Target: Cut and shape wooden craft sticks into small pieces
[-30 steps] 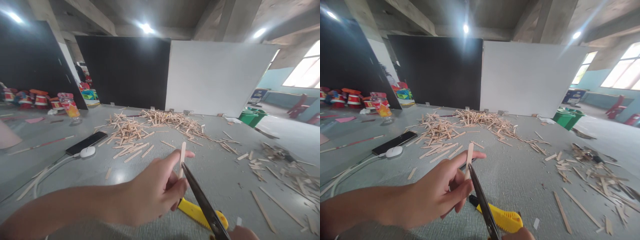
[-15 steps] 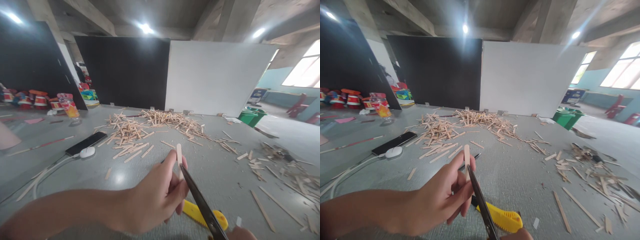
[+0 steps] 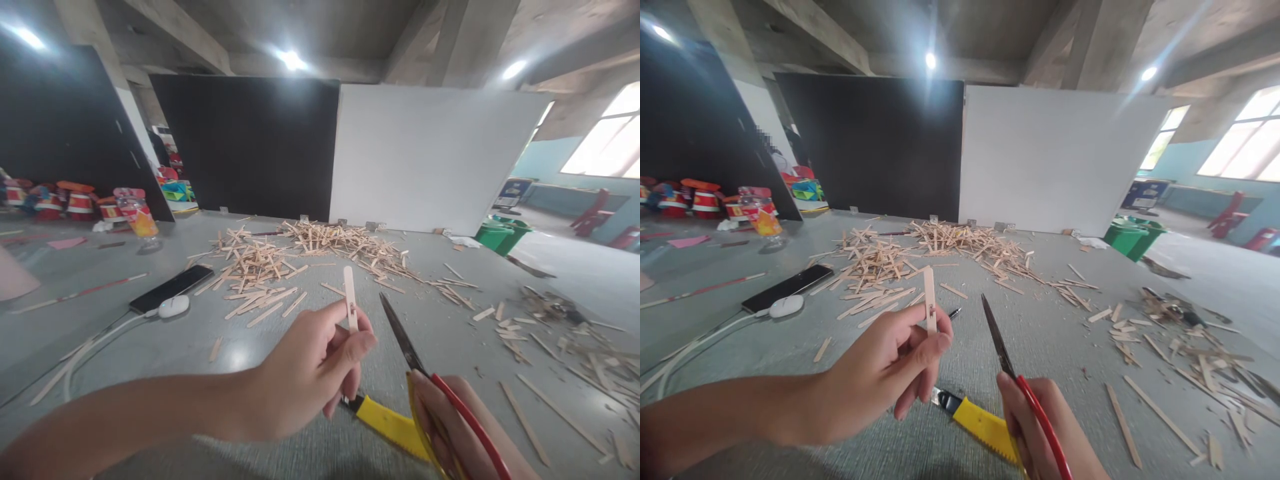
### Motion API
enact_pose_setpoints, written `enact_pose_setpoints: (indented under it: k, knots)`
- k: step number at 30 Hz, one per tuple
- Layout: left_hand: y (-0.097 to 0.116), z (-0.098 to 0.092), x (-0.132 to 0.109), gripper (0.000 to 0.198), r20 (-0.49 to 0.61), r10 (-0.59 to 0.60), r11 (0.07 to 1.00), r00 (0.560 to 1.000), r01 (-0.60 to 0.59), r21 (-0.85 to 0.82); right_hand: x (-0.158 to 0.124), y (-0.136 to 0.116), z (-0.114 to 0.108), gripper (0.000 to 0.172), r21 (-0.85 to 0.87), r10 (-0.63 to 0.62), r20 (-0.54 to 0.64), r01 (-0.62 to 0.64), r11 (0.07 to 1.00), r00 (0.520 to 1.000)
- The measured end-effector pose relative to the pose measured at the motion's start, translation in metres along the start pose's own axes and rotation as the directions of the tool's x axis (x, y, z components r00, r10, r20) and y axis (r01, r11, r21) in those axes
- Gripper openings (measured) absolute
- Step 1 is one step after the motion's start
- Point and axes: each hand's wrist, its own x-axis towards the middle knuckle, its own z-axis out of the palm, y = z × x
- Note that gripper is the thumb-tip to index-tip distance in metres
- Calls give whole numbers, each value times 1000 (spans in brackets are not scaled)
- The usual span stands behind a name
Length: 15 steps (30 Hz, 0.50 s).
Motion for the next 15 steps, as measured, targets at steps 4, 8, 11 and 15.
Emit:
enact_pose_setpoints:
  k: [4,8,11,15]
  knots:
    - [1,-1,1,34,25,-7,1000,1000,7,2,28,9,-7,67,-26,-62,91,65,998,994]
    - [2,-2,3,36,46,-31,999,998,31,10,41,13,-13,66,3,-91,133,91,996,987]
    - [4,-4,3,35,70,-47,999,996,47,12,41,11,-13,65,7,-73,144,73,997,987]
    - [5,-11,8,29,57,-28,995,998,23,94,43,7,-20,64,-49,-101,97,106,993,990]
